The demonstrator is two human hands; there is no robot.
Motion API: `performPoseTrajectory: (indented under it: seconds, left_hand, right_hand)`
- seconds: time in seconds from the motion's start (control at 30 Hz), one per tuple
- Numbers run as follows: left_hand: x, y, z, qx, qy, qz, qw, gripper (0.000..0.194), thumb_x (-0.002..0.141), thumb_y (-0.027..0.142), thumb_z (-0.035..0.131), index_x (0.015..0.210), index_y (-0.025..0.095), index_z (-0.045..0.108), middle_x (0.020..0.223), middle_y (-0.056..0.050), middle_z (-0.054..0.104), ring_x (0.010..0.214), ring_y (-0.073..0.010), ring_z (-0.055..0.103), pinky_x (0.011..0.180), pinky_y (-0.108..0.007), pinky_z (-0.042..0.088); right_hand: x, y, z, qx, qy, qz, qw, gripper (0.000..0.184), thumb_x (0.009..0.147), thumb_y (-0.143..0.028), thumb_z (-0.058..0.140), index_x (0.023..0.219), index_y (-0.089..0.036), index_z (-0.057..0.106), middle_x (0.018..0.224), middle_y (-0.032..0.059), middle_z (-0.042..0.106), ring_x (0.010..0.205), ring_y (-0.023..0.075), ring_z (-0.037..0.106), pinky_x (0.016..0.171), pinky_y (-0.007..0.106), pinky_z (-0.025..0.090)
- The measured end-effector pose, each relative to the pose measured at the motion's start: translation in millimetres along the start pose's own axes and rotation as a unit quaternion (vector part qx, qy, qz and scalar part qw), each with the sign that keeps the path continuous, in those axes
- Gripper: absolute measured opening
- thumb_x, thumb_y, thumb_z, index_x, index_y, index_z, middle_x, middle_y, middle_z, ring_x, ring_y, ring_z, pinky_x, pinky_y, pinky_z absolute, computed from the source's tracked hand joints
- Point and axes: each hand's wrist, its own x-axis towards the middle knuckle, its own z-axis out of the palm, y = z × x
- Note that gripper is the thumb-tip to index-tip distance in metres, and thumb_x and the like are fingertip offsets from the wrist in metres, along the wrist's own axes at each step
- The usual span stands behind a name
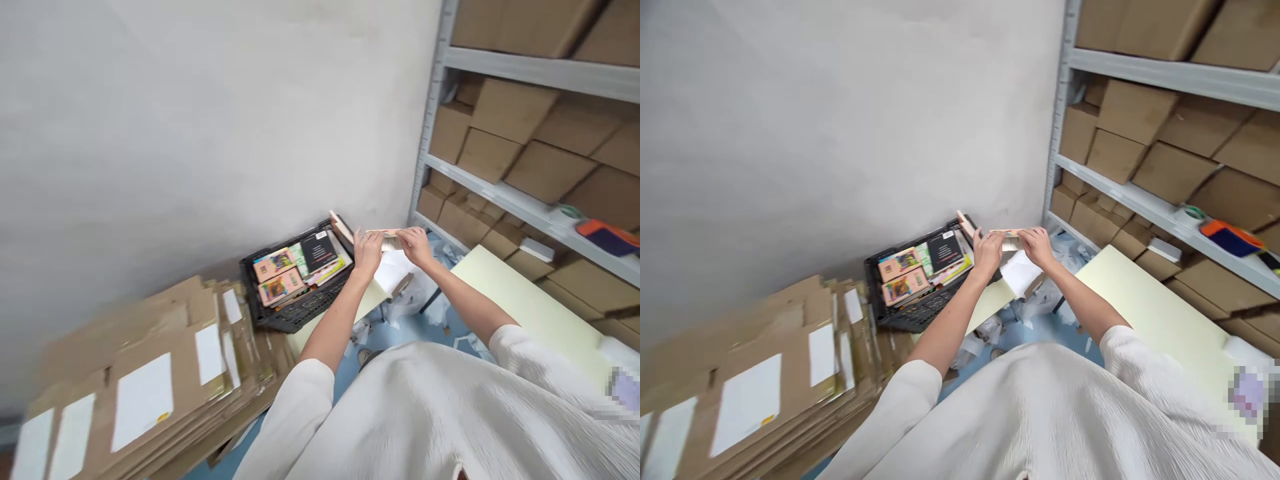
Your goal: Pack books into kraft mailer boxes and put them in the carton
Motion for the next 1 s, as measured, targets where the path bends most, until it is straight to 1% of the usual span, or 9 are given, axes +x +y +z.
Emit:
performPoseTrajectory:
  seconds: [0.07, 0.13, 0.27, 0.37, 0.47, 0.6, 0.73, 0.87, 1.0]
  left_hand:
    - [5.7, 43.7, 27.7, -0.018, -0.025, 0.028, 0.999, 0.048, 0.103, 0.008, 0.045, 0.135, 0.027, 0.076, 0.132, -0.011, 0.081, 0.123, -0.0294, 0.074, 0.135, -0.061, 0.026]
    - [6.2, 86.2, 56.8, -0.034, -0.053, 0.053, 0.997, 0.051, 0.102, 0.006, 0.045, 0.136, 0.026, 0.076, 0.133, -0.011, 0.081, 0.123, -0.0294, 0.073, 0.135, -0.061, 0.026]
    - [-1.0, 162.5, 111.3, -0.06, -0.117, 0.102, 0.986, 0.05, 0.101, 0.006, 0.048, 0.14, 0.026, 0.073, 0.134, -0.01, 0.08, 0.123, -0.0296, 0.073, 0.135, -0.059, 0.025]
    - [-5.5, 209.4, 145.7, -0.075, -0.176, 0.144, 0.971, 0.049, 0.1, 0.006, 0.05, 0.14, 0.025, 0.072, 0.133, -0.01, 0.08, 0.124, -0.0296, 0.072, 0.134, -0.057, 0.026]
    - [-7.1, 247.4, 176.2, -0.083, -0.235, 0.192, 0.949, 0.047, 0.102, 0.005, 0.048, 0.137, 0.023, 0.073, 0.131, -0.011, 0.08, 0.124, -0.0293, 0.071, 0.133, -0.056, 0.026]
    - [-6.2, 285.1, 215.2, -0.088, -0.29, 0.239, 0.922, 0.043, 0.103, 0.006, 0.048, 0.133, 0.024, 0.073, 0.127, -0.009, 0.081, 0.121, -0.0281, 0.071, 0.133, -0.052, 0.026]
    - [1.2, 309.7, 255.3, -0.099, -0.318, 0.286, 0.898, 0.046, 0.103, 0.005, 0.046, 0.134, 0.026, 0.073, 0.13, -0.008, 0.08, 0.12, -0.0256, 0.071, 0.132, -0.05, 0.026]
    - [14.4, 322.1, 295.1, -0.109, -0.344, 0.318, 0.877, 0.048, 0.102, 0.004, 0.043, 0.134, 0.025, 0.073, 0.132, -0.009, 0.08, 0.123, -0.0251, 0.072, 0.131, -0.049, 0.029]
    - [29.4, 324.5, 331.8, -0.126, -0.369, 0.333, 0.858, 0.049, 0.102, 0.006, 0.045, 0.137, 0.026, 0.073, 0.135, -0.009, 0.08, 0.122, -0.0248, 0.073, 0.13, -0.049, 0.031]
  right_hand:
    - [-37.1, 31.3, -31.2, -0.019, 0.0, 0.028, 0.999, 0.041, 0.116, -0.035, 0.043, 0.132, -0.023, 0.079, 0.122, 0.0127, 0.082, 0.115, 0.0291, 0.067, 0.104, 0.046, 0.044]
    - [-77.1, 59.8, -59.6, -0.038, -0.011, 0.06, 0.997, 0.041, 0.116, -0.033, 0.043, 0.134, -0.023, 0.079, 0.124, 0.013, 0.082, 0.116, 0.0296, 0.067, 0.104, 0.046, 0.043]
    - [-156.2, 104.7, -107.6, -0.074, -0.051, 0.131, 0.987, 0.04, 0.115, -0.03, 0.044, 0.132, -0.021, 0.079, 0.126, 0.0136, 0.082, 0.117, 0.0291, 0.066, 0.105, 0.045, 0.041]
    - [-208.2, 128.3, -135.7, -0.09, -0.08, 0.189, 0.975, 0.039, 0.114, -0.027, 0.045, 0.129, -0.02, 0.079, 0.125, 0.0131, 0.082, 0.116, 0.029, 0.065, 0.107, 0.044, 0.038]
    - [-251.4, 145.7, -155.4, -0.103, -0.103, 0.25, 0.957, 0.038, 0.113, -0.027, 0.045, 0.127, -0.02, 0.08, 0.124, 0.0128, 0.082, 0.115, 0.0291, 0.065, 0.108, 0.044, 0.036]
    - [-295.4, 163.6, -169.8, -0.126, -0.131, 0.33, 0.927, 0.037, 0.113, -0.026, 0.047, 0.125, -0.02, 0.081, 0.123, 0.0126, 0.083, 0.115, 0.0296, 0.066, 0.108, 0.043, 0.034]
    - [-322.6, 182.6, -175.3, -0.151, -0.153, 0.391, 0.895, 0.037, 0.112, -0.024, 0.047, 0.126, -0.019, 0.081, 0.123, 0.013, 0.083, 0.116, 0.0302, 0.066, 0.105, 0.042, 0.034]
    - [-332.7, 205.0, -173.5, -0.162, -0.178, 0.434, 0.868, 0.037, 0.109, -0.02, 0.047, 0.124, -0.018, 0.081, 0.121, 0.014, 0.083, 0.114, 0.0305, 0.065, 0.103, 0.041, 0.034]
    - [-329.9, 227.8, -164.4, -0.166, -0.193, 0.468, 0.846, 0.038, 0.106, -0.015, 0.048, 0.122, -0.018, 0.082, 0.117, 0.0142, 0.083, 0.113, 0.0304, 0.064, 0.103, 0.042, 0.033]
